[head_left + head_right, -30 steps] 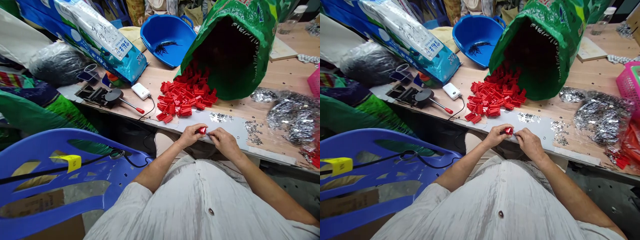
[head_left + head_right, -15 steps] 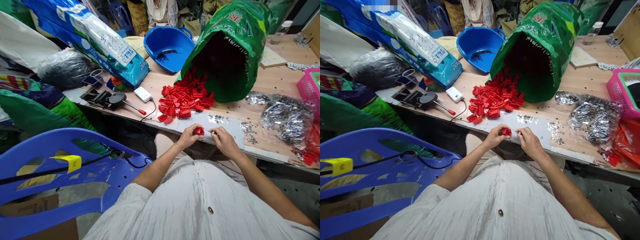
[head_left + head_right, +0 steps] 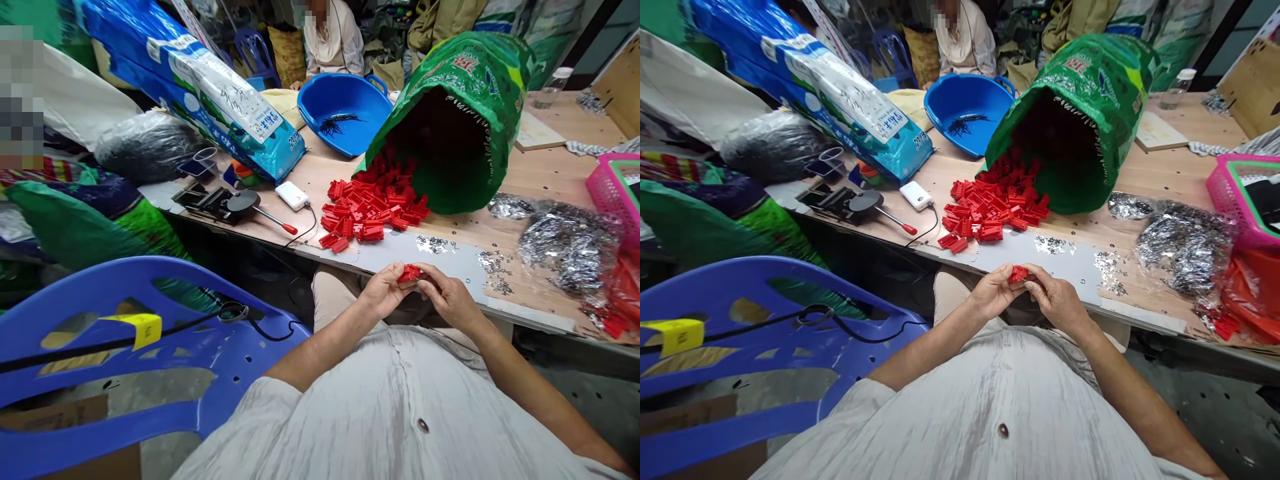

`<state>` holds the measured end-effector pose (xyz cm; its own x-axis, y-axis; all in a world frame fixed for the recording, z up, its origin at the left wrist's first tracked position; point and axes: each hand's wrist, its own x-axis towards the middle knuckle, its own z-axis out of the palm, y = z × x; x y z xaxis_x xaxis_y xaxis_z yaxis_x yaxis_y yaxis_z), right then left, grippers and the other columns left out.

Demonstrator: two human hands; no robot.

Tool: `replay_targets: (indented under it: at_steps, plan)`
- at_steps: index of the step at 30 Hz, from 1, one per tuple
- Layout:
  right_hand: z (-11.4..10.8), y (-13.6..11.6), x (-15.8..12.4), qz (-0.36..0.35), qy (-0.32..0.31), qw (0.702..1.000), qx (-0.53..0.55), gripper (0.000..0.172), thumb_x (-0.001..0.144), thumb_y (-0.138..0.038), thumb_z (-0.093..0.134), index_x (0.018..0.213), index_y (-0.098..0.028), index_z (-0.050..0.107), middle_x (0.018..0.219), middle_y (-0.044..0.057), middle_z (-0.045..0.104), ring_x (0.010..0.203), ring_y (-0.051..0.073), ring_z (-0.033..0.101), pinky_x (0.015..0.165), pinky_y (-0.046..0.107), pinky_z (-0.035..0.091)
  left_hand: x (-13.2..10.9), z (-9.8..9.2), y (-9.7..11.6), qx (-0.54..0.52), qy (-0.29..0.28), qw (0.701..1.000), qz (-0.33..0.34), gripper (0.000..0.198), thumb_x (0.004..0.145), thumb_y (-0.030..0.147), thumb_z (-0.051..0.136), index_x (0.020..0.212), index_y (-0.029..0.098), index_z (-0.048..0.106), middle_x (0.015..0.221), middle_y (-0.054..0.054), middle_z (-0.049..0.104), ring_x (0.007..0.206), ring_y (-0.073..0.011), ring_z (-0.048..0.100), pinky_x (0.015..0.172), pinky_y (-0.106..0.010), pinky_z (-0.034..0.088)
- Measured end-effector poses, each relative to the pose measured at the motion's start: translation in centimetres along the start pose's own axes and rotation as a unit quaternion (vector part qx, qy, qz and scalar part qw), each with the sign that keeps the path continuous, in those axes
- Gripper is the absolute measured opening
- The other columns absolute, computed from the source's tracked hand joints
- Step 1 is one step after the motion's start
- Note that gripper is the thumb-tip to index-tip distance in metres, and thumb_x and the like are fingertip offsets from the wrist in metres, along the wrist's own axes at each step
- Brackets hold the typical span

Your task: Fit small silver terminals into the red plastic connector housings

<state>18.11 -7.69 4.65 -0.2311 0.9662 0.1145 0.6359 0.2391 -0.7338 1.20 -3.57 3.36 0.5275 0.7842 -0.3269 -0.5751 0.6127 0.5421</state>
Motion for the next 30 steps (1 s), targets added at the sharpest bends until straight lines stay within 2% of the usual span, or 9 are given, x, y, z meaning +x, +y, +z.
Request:
replay_targets:
  at_steps: [3,6,10,14,18,21,25,30]
  plan:
    - [0.0,0.1,-0.1,-0.02,0.017,0.999,-0.026,0.04,0.098,-0.039,0.042,0.135,-0.026,0.051,0.098,0.004,0.074,0.077,0.02,0.07,0.068,0.029,0.05,-0.3,0.6,-0.1,-0.053,0.021,0.998,-0.02,0.011,0.092,0.022,0.055,0.088,0.013,0.06,0.087,-0.006,0.07,0.08,-0.0145,0.069,0.084,-0.03,0.053]
    - [0.2,0.3,-0.1,-0.033,0.064,0.996,-0.045,0.036,0.098,-0.039,0.043,0.128,-0.025,0.058,0.108,0.005,0.073,0.081,0.02,0.07,0.072,0.029,0.051,-0.6,1.1,-0.3,-0.088,0.032,0.996,-0.011,0.012,0.093,0.018,0.053,0.087,0.011,0.061,0.085,-0.006,0.07,0.078,-0.0141,0.07,0.089,-0.03,0.053]
    - [0.6,0.7,0.2,-0.023,0.095,0.995,0.004,0.034,0.099,-0.04,0.04,0.113,-0.024,0.066,0.095,0.004,0.074,0.079,0.018,0.068,0.072,0.028,0.05,-0.6,1.2,-0.7,-0.088,0.032,0.996,-0.005,0.009,0.09,0.019,0.057,0.086,0.011,0.061,0.086,-0.007,0.071,0.083,-0.0186,0.072,0.1,-0.039,0.049]
    - [0.6,1.2,0.0,0.008,0.064,0.996,0.055,0.038,0.099,-0.044,0.039,0.114,-0.023,0.067,0.075,0.001,0.068,0.067,0.016,0.063,0.064,0.026,0.047,-0.7,0.7,-1.0,-0.08,0.032,0.996,-0.011,0.008,0.087,0.02,0.063,0.085,0.012,0.06,0.087,-0.006,0.072,0.086,-0.0194,0.072,0.104,-0.042,0.047]
    - [0.5,1.9,-0.2,0.044,0.04,0.996,0.063,0.041,0.1,-0.045,0.036,0.119,-0.024,0.065,0.064,-0.002,0.06,0.059,0.014,0.057,0.061,0.025,0.043,-1.0,-1.1,-1.9,-0.037,0.044,0.996,-0.067,0.018,0.079,0.022,0.072,0.079,0.014,0.056,0.083,-0.005,0.071,0.09,-0.0233,0.072,0.1,-0.048,0.048]
    - [0.4,2.2,0.3,0.059,0.025,0.997,0.041,0.04,0.098,-0.046,0.039,0.118,-0.024,0.066,0.065,-0.001,0.06,0.06,0.014,0.057,0.061,0.026,0.042,-0.7,-3.2,-3.3,0.014,0.063,0.99,-0.122,0.025,0.075,0.026,0.077,0.077,0.014,0.055,0.08,-0.006,0.07,0.086,-0.0227,0.071,0.095,-0.046,0.051]
    - [1.0,2.4,2.3,0.058,-0.005,0.998,-0.013,0.035,0.095,-0.044,0.047,0.117,-0.025,0.066,0.075,0.001,0.067,0.067,0.017,0.061,0.062,0.027,0.042,0.5,-6.0,-4.9,0.061,0.153,0.978,-0.125,0.025,0.072,0.019,0.078,0.09,0.011,0.063,0.082,-0.007,0.071,0.078,-0.0177,0.068,0.09,-0.042,0.052]
    - [2.5,1.9,7.0,0.015,0.003,0.995,-0.094,0.035,0.09,-0.036,0.055,0.123,-0.027,0.062,0.087,0.002,0.071,0.076,0.019,0.064,0.069,0.03,0.044,1.4,-7.7,-4.8,0.076,0.182,0.975,-0.106,0.026,0.068,0.014,0.078,0.09,0.009,0.066,0.083,-0.009,0.071,0.078,-0.0179,0.067,0.085,-0.036,0.052]
